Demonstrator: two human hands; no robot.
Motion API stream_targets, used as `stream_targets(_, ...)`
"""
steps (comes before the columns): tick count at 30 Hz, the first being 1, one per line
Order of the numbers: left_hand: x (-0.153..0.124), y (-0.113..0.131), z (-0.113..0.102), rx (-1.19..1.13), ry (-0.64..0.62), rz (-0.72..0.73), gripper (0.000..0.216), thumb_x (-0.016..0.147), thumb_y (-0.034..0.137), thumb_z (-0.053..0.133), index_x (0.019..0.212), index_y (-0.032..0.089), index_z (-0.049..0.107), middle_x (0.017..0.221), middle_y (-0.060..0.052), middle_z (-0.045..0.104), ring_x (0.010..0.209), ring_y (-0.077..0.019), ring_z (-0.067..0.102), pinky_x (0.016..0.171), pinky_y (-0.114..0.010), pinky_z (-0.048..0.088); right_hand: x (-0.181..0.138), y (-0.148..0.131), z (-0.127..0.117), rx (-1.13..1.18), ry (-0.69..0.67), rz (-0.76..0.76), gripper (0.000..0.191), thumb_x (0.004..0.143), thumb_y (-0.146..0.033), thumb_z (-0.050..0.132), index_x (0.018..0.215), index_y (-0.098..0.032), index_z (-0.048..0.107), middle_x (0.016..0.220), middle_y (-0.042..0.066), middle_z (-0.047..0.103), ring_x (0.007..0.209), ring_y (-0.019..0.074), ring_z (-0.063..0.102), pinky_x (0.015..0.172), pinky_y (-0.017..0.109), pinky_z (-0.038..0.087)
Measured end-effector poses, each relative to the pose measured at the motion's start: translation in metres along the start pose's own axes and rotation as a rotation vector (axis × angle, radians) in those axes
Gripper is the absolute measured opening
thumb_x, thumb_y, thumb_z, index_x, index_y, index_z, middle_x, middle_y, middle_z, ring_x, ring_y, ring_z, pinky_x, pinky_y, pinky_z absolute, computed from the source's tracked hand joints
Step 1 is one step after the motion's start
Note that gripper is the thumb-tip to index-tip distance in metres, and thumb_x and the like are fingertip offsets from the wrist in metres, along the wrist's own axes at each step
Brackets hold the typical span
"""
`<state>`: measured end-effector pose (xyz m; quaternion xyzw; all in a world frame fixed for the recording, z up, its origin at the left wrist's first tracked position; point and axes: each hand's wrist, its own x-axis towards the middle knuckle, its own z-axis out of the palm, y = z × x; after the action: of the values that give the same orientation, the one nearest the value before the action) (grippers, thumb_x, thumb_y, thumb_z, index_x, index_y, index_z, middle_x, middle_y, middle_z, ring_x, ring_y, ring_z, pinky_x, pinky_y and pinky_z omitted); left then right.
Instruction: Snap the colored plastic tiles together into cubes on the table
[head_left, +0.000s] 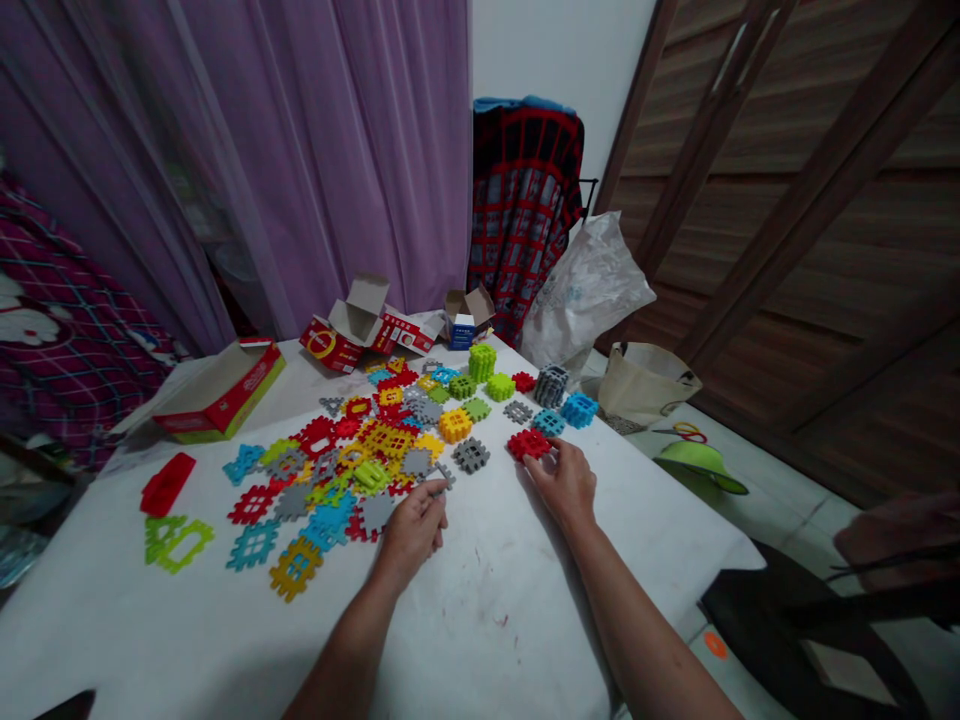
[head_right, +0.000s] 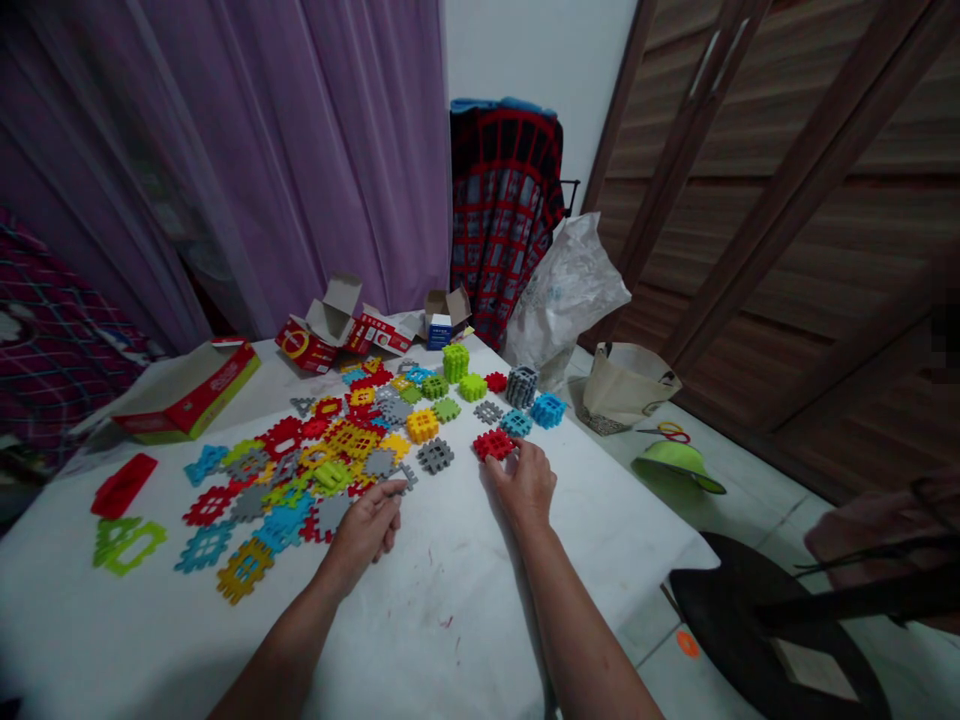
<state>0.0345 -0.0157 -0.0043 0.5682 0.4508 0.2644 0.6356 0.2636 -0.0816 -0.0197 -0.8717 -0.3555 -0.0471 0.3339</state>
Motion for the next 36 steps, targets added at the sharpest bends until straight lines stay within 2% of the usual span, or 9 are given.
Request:
stream_targets(8,-0.0023,0.0024,0.0001,0.0,0.0,0.016,0.052,0.073,0.049,0.061,0.113,0.016,0.061,0.059,0.007,0.052,0.037,-0.005,0.042,0.035,-0.017,0.026,-0.0007,-0.0026,-0.0032,-0.089,-0.085,0.016,0.049,0.081,-0.045,0.06,0.122,-0.017,0.058,0.123,0.012,0.06,0.113,0.0259,0.053,0.089,0.036,0.039)
stream_targets(25,-0.0008,0.0006,-0.0001,0.008,0.001,0.017,0.053,0.073,0.048,0.061,0.114,0.015,0.06,0.057,0.007,0.052,0.037,-0.0059,0.042,0.034,-0.018,0.025,0.0017,0.0033,0.0026,-0.073,-0.042,-0.01,0.047,0.08,-0.043,0.061,0.12,-0.018,0.06,0.121,0.011,0.061,0.111,0.0245,0.054,0.085,0.034,0.039)
stream_targets(36,-0.0016,0.0016,0.0001,0.014,0.001,0.02,0.054,0.073,0.048,0.06,0.115,0.014,0.06,0.058,0.008,0.052,0.038,-0.0058,0.042,0.035,-0.018,0.027,0.0011,-0.0036,0.0003,-0.121,-0.074,-0.005,0.046,0.082,-0.044,0.06,0.12,-0.019,0.06,0.122,0.011,0.061,0.111,0.025,0.053,0.085,0.035,0.037)
